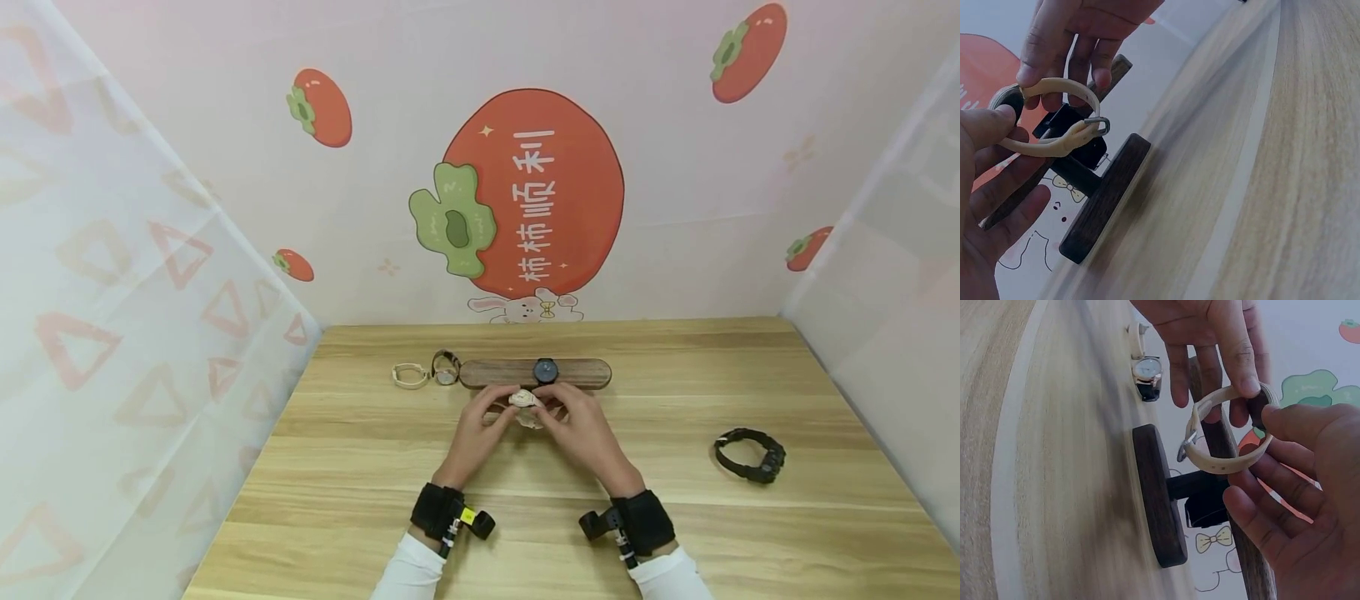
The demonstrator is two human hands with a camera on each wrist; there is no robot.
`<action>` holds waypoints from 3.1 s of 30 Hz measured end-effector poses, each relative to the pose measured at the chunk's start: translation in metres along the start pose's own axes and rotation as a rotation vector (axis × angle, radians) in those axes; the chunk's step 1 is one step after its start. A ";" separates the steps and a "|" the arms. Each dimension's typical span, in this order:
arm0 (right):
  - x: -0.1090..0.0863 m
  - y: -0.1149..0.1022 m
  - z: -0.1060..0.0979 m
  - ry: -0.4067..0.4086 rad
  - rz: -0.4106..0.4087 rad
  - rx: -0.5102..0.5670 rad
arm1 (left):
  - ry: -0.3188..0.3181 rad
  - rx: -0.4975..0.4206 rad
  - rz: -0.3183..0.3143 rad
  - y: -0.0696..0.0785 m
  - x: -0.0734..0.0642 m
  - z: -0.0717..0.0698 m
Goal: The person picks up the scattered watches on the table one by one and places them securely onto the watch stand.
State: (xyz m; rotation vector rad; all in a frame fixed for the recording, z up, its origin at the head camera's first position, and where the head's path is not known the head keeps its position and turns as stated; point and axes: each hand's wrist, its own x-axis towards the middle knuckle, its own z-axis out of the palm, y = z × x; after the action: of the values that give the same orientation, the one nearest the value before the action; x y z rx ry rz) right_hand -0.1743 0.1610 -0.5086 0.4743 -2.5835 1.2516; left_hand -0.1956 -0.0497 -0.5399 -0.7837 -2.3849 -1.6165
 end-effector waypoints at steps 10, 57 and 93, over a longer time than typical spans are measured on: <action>-0.002 0.001 0.000 0.018 -0.024 -0.024 | -0.010 0.008 0.018 0.001 -0.001 0.000; -0.004 0.006 -0.002 0.030 0.078 0.203 | 0.050 -0.034 0.086 -0.005 0.000 0.007; -0.004 0.009 -0.006 -0.059 -0.051 0.150 | -0.023 -0.030 0.196 -0.004 0.001 0.006</action>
State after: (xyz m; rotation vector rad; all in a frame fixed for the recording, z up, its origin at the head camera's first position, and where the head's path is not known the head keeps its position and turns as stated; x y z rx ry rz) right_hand -0.1736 0.1715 -0.5130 0.6105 -2.5184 1.4412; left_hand -0.1979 -0.0453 -0.5449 -1.0118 -2.2228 -1.5756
